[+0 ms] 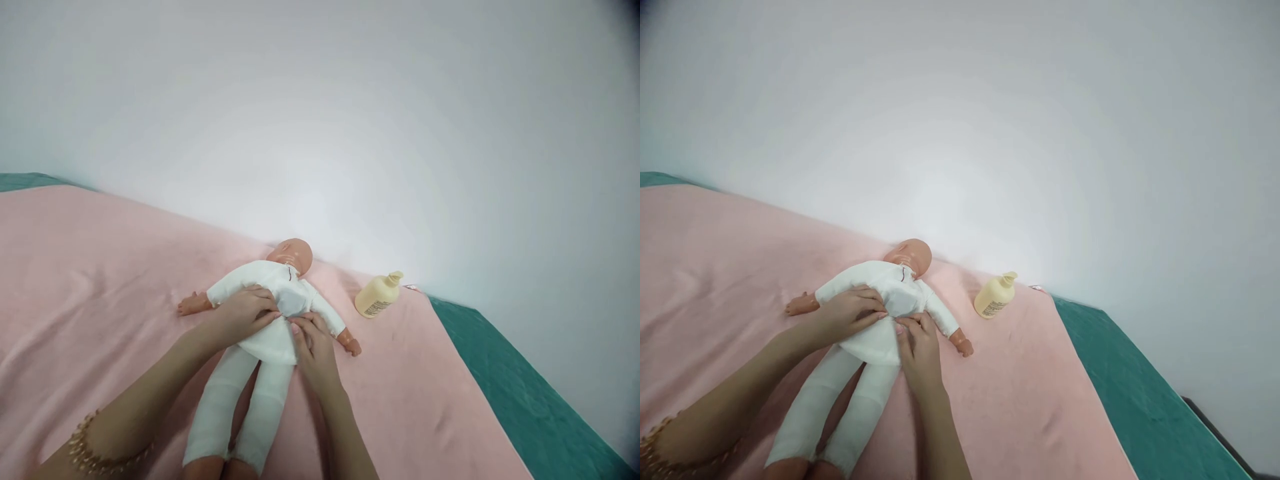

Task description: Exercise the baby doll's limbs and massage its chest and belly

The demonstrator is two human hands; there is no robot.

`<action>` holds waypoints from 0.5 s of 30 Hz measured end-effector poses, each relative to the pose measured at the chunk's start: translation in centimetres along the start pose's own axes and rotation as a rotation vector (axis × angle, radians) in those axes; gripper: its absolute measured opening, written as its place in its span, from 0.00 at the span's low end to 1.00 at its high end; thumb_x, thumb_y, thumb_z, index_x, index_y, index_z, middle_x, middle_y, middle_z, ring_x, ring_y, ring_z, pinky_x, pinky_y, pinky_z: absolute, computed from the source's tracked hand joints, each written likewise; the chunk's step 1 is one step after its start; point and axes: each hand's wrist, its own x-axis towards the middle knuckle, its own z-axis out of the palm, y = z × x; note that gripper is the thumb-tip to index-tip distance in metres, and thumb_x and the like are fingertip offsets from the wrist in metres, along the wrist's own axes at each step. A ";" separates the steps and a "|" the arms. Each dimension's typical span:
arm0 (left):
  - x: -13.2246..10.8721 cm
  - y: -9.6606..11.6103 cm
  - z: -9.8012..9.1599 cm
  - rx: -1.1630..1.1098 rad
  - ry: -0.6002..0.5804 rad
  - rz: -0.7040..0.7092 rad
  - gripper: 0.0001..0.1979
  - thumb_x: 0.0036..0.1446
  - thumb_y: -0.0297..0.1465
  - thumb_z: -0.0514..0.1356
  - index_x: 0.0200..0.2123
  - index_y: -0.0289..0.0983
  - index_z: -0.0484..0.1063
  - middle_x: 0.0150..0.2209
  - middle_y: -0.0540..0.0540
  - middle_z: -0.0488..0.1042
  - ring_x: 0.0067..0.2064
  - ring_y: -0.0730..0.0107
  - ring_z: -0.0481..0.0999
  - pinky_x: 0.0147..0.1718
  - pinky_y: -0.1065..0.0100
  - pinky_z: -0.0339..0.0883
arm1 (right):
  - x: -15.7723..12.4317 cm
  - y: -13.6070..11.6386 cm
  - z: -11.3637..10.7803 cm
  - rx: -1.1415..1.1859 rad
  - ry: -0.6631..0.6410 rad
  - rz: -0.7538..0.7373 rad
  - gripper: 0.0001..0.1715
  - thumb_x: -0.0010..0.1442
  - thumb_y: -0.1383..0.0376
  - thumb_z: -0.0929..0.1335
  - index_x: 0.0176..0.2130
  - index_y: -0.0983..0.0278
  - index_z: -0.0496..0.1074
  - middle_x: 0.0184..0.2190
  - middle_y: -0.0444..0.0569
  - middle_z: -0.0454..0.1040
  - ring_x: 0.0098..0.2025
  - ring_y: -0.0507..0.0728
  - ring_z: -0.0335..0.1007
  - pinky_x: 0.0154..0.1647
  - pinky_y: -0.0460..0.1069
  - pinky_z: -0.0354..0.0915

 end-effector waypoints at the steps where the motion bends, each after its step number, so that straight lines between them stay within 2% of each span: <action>1: 0.1 -0.2 0.2 0.003 -0.004 0.000 0.14 0.66 0.33 0.54 0.34 0.38 0.79 0.37 0.44 0.80 0.41 0.60 0.76 0.47 0.58 0.65 | 0.0 0.0 0.1 -0.004 -0.010 0.008 0.19 0.70 0.55 0.64 0.45 0.61 0.81 0.43 0.53 0.74 0.49 0.60 0.70 0.53 0.55 0.65; 6: 0.3 -0.8 0.6 -0.021 0.009 0.018 0.15 0.67 0.34 0.54 0.32 0.38 0.78 0.35 0.45 0.79 0.40 0.62 0.76 0.46 0.59 0.66 | 0.0 -0.4 0.0 0.005 -0.062 0.049 0.21 0.70 0.53 0.63 0.43 0.60 0.82 0.42 0.54 0.72 0.48 0.61 0.71 0.51 0.55 0.67; 10: 0.4 -0.9 0.5 -0.074 0.137 0.043 0.17 0.69 0.36 0.52 0.32 0.39 0.76 0.34 0.46 0.79 0.40 0.62 0.76 0.44 0.61 0.68 | 0.3 -0.4 0.0 0.034 0.048 0.053 0.22 0.70 0.52 0.63 0.41 0.60 0.81 0.44 0.54 0.72 0.50 0.61 0.70 0.53 0.56 0.67; 13: 0.4 -1.1 0.7 -0.072 0.243 0.070 0.16 0.71 0.38 0.51 0.42 0.39 0.77 0.45 0.43 0.80 0.50 0.58 0.76 0.52 0.56 0.68 | 1.3 -0.5 0.0 0.043 0.180 0.047 0.22 0.70 0.51 0.62 0.44 0.60 0.79 0.48 0.56 0.72 0.54 0.62 0.69 0.56 0.57 0.66; 15: 0.3 -1.5 1.0 -0.050 0.264 0.078 0.17 0.71 0.39 0.52 0.50 0.38 0.76 0.53 0.42 0.78 0.58 0.55 0.72 0.58 0.52 0.65 | 2.0 -0.6 0.0 0.036 0.200 0.062 0.22 0.70 0.50 0.62 0.49 0.60 0.77 0.52 0.56 0.72 0.56 0.62 0.69 0.56 0.57 0.67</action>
